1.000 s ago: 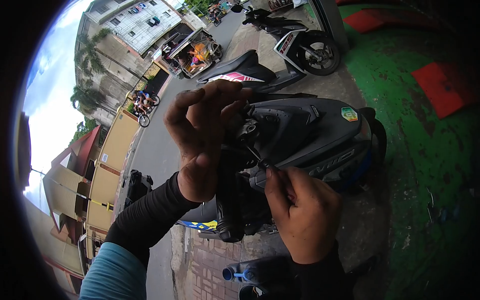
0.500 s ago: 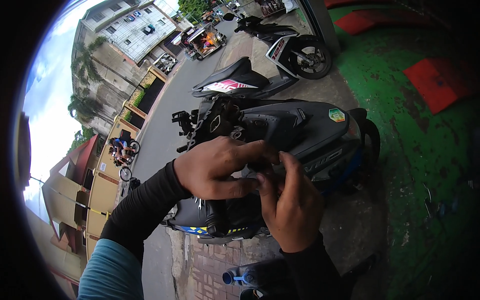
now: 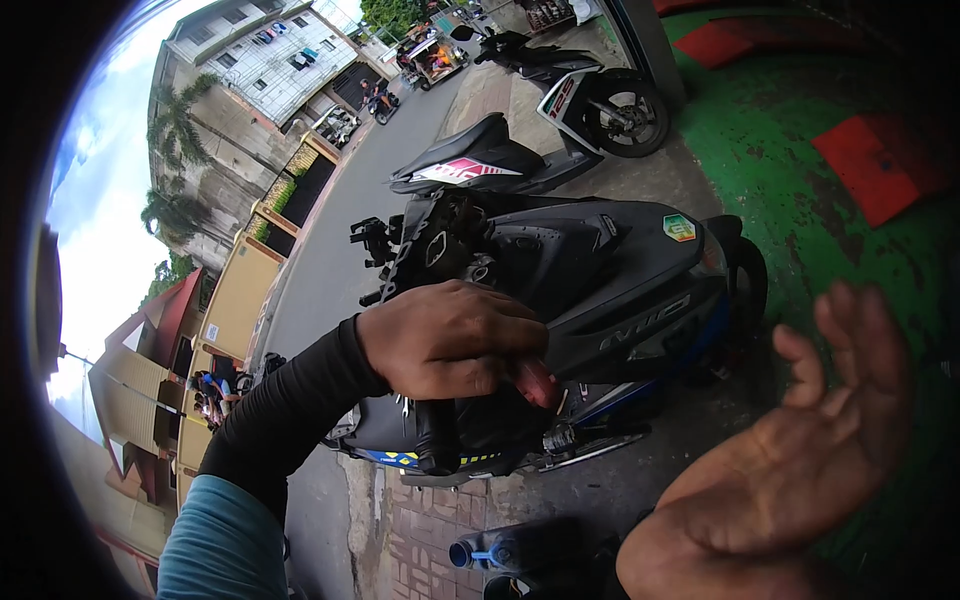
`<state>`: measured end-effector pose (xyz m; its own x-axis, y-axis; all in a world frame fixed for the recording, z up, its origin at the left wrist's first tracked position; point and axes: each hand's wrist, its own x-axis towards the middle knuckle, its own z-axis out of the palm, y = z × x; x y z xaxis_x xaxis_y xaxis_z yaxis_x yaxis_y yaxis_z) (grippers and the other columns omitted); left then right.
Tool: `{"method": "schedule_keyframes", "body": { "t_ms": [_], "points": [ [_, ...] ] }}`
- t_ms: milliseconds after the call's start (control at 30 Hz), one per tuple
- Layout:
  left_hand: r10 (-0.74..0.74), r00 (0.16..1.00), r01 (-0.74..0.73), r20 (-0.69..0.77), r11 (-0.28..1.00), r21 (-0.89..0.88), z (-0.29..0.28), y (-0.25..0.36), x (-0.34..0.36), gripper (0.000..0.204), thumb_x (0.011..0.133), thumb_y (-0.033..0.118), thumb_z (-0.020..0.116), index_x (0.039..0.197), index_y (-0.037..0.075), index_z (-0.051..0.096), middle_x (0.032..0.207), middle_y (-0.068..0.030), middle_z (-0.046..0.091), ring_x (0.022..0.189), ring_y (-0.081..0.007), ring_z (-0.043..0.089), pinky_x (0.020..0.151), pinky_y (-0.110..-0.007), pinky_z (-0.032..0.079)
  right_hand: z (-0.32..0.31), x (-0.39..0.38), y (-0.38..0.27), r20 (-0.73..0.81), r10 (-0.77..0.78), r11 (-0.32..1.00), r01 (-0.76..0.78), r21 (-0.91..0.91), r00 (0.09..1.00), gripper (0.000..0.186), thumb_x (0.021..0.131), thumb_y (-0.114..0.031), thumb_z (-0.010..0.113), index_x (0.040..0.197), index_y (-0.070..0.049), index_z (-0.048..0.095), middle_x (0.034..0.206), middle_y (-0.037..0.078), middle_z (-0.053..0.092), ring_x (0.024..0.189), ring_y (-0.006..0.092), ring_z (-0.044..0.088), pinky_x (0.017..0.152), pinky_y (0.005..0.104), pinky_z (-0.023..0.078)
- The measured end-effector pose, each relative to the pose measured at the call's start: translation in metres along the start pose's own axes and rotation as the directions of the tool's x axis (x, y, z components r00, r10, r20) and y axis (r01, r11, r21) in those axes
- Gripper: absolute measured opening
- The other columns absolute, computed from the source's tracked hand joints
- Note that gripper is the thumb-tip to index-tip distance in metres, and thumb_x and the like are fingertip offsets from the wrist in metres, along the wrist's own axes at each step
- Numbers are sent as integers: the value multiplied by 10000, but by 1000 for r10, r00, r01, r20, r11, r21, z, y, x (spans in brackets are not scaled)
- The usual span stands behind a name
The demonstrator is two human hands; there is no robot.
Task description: Repairing a component on the handlebar of a motorcycle using a screwdriver and pliers.
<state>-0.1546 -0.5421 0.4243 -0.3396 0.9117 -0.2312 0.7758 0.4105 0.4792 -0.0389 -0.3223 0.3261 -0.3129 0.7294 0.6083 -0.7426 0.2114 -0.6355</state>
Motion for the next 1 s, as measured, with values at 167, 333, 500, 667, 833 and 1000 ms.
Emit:
{"method": "schedule_keyframes", "body": {
  "t_ms": [167,333,500,667,833,1000],
  "points": [
    [-24,1000,25,7,998,-51,-1,1,0,456,838,349,490,1039,-38,624,985,-247,644,1004,-465,617,914,-519,480,17,37,-22,243,-15,990,48,-131,970,709,1087,-539,172,1491,-1,396,1545,254,409,1475,392,359,1204,504,291],
    [-18,1000,18,4,998,55,-4,-1,-6,437,895,295,506,1140,-9,703,1066,-227,716,1041,-410,664,965,-484,498,74,-15,-1,345,298,955,-283,-93,890,595,1091,-403,399,1464,60,402,1493,278,402,1412,396,392,1169,502,308],
    [7,999,-7,-37,1000,5,5,-2,1,413,831,343,501,987,-20,620,955,-230,639,958,-438,609,936,-511,430,15,-20,-20,663,421,888,-133,-440,619,550,1002,-251,641,1426,52,466,1159,230,636,1064,358,649,923,435,523],
    [-71,996,68,53,996,59,3,-3,-3,490,817,366,526,1055,-50,629,1049,-276,633,1009,-475,599,943,-514,451,37,-53,-16,687,368,930,-240,-279,626,553,929,-152,729,1391,63,513,987,203,715,877,316,730,760,392,575],
    [-3,929,-84,-369,972,-219,12,-8,0,759,921,530,499,1392,-65,507,1253,-243,619,1159,-365,619,1030,-450,448,1,-65,-5,587,348,937,-287,-198,731,413,909,-43,727,1288,64,604,963,205,733,847,297,765,713,344,605],
    [-35,814,-95,-580,977,-192,13,-15,8,1038,887,727,540,1591,17,261,1448,-240,508,1230,-303,591,1068,-440,448,-3,-81,11,462,446,891,-430,-147,766,320,898,-60,769,1176,52,657,952,147,753,835,166,758,671,250,585]
  ]
}}
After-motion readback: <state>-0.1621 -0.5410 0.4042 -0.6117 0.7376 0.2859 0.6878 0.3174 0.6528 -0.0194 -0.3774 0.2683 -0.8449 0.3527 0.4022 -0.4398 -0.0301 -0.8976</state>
